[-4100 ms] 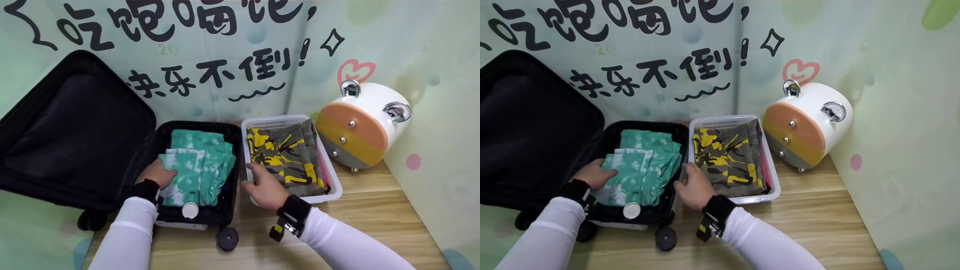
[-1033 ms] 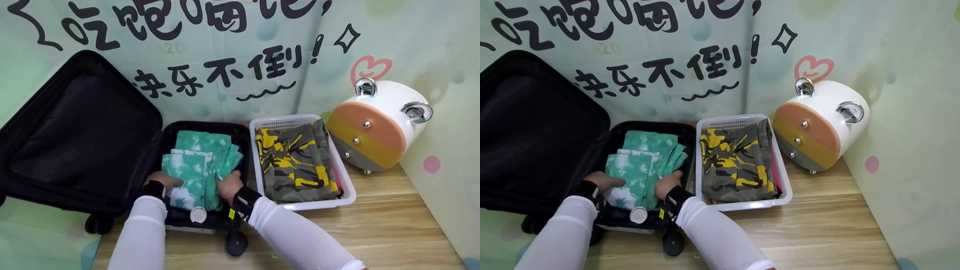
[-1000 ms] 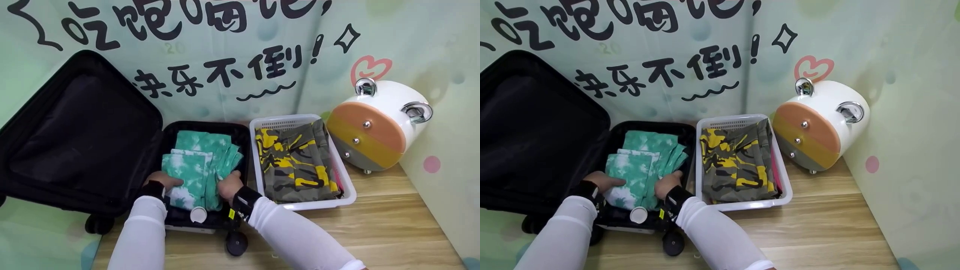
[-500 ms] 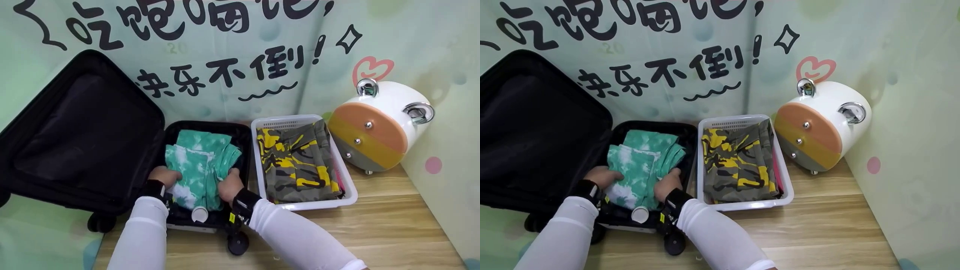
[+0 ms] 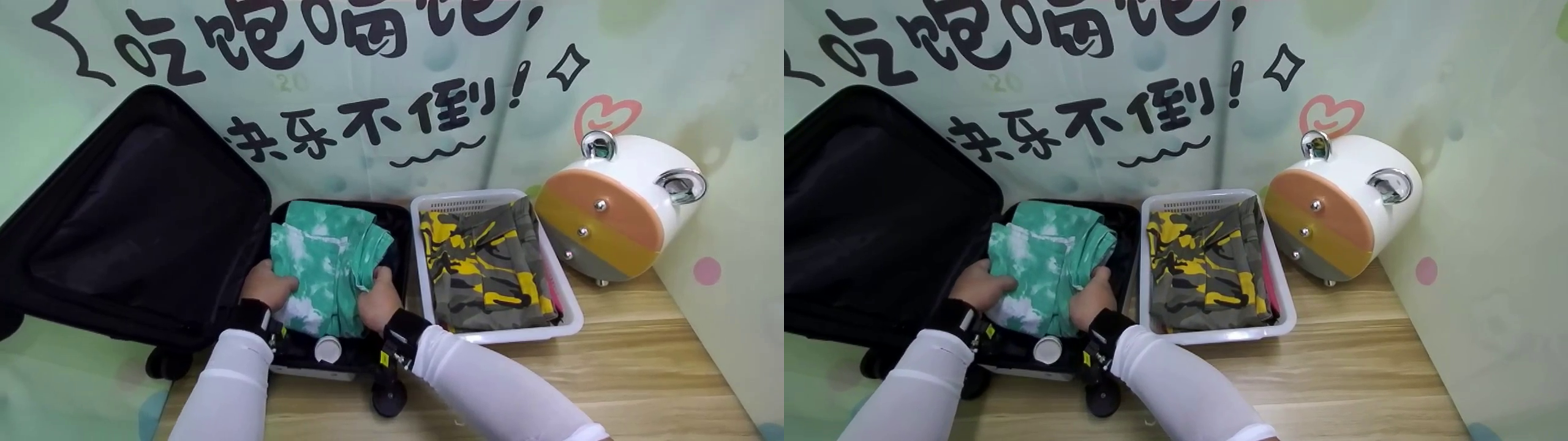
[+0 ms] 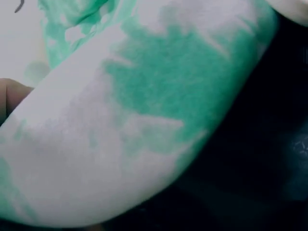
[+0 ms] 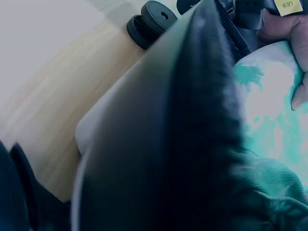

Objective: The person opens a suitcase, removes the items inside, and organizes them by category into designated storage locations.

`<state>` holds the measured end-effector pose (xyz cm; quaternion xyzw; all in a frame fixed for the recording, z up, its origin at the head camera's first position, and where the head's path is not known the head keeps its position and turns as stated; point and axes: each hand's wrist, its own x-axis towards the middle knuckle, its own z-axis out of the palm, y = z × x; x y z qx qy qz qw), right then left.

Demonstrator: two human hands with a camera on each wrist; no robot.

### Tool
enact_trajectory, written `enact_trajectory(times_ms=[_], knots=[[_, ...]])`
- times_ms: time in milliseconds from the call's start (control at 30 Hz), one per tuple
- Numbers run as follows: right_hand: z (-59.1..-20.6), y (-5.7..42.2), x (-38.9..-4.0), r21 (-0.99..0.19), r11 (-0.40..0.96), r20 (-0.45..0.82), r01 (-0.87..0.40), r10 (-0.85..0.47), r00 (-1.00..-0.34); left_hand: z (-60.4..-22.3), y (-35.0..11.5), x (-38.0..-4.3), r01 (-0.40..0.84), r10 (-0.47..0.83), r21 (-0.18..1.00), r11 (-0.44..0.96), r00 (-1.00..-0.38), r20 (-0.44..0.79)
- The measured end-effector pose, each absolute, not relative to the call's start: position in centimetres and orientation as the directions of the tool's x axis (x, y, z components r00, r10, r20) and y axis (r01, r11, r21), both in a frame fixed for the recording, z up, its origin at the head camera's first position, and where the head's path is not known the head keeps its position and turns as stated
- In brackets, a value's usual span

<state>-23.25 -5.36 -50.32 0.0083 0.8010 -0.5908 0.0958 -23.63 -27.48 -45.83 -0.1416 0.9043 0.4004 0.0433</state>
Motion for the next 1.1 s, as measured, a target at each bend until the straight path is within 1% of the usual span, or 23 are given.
enact_trajectory(times_ms=[233,467,600,733,933,1100], knots=[[-48.6,-4.1,-23.4,-0.953,0.301,-0.029,-0.013,-0.133,-0.991,-44.6,-26.9,-22.8,-0.246,-0.249,0.766,0.594,-0.962,-0.116],[-46.5,-1.5,-23.4,-0.953,0.291,0.031,-0.085,-0.184,-0.982,-42.7,-25.1,-21.8,-0.138,-0.265,0.81,0.57,-0.964,0.023],[-45.0,0.3,-23.0,-0.967,0.236,0.05,-0.101,-0.211,-0.976,-41.5,-23.6,-21.1,-0.075,-0.268,0.83,0.553,-0.959,0.092],[-43.4,2.7,-22.0,-0.972,0.192,0.097,-0.138,-0.208,-0.973,-40.6,-21.7,-20.3,-0.018,-0.264,0.855,0.519,-0.954,0.14],[-41.9,7.4,-20.1,-0.943,0.145,0.274,-0.301,-0.179,-0.945,-39.5,-17.6,-19.0,0.057,-0.248,0.901,0.43,-0.952,0.179],[-41.1,11.6,-18.1,-0.934,0.125,0.32,-0.334,-0.118,-0.94,-39.0,-13.7,-17.8,0.118,-0.2,0.922,0.369,-0.959,0.203]])
